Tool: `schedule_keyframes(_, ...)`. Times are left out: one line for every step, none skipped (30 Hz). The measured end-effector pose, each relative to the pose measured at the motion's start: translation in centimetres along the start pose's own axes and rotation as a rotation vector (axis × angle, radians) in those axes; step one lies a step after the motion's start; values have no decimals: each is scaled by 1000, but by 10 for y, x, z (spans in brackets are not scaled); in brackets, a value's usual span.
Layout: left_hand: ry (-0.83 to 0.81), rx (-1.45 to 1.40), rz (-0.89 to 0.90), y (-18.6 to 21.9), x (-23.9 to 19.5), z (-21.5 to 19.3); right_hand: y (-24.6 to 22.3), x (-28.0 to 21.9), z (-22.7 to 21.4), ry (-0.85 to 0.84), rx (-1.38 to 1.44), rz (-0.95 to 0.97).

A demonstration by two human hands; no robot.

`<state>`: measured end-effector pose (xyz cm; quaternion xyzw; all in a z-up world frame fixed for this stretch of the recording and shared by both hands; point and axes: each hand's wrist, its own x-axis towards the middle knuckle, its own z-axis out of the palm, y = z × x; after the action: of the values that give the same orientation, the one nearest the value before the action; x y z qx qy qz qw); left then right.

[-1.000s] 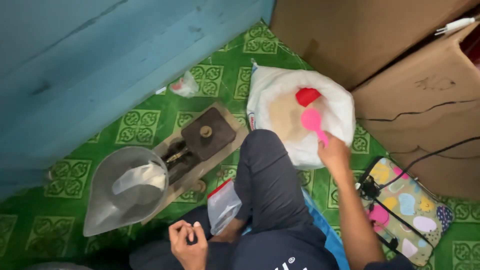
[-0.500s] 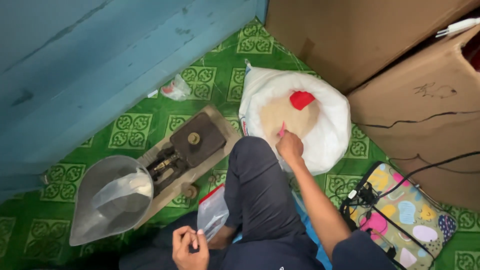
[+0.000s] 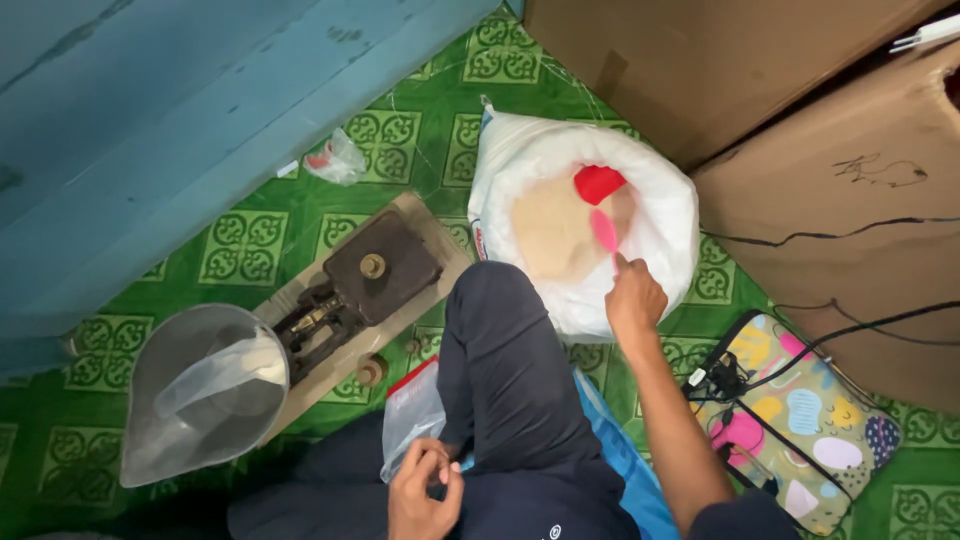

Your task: Packaging powder from a large sack into small plastic bags using a scoop and a scale

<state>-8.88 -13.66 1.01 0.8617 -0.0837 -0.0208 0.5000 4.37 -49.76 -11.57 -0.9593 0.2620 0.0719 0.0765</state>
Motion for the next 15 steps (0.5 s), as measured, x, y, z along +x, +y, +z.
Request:
schedule_keyframes(1,-2,-1,3,3,-2,2,5,11,1,-3,-1)
schedule_keyframes(8,10,-4,6,7,-5,4,11,22,-20,-10,-42)
schedule_keyframes(15,22,-9,9,9,-7,6,15,33,-43,-17,-83)
schedule_keyframes(16,20,-12,11,13,-6,4,16,40,-43,-20,-85)
schedule_keyframes(-10,57,-19,12,18,-5,1,17,46,-38,-8,-131)
schedule_keyframes(-36,94,-25,13,23,-4,-2,18,52,-32,5,-177)
schedule_keyframes(-34,92,-29,18,34,1,-8,14,43,-33,1,-181)
schedule_keyframes(-63,111,21,24,45,6,-14,10,34,-72,23,-187)
schedule_keyframes(-94,129,76,29,57,11,-21,8,25,-106,46,-189)
schedule_keyframes(-93,125,77,39,76,19,-20,6,18,-104,42,-189)
schedule_keyframes(-79,93,186,49,94,27,-20,3,12,-129,62,-165)
schedule_keyframes(-64,60,296,59,111,34,-19,0,6,-155,82,-141)
schedule_keyframes(-63,59,296,59,128,49,-16,-3,1,-154,81,-141)
schedule_keyframes(-24,124,388,59,145,63,-12,-5,-4,-171,115,-99)
schedule_keyframes(17,190,476,58,161,77,-9,-8,-8,-191,148,-59)
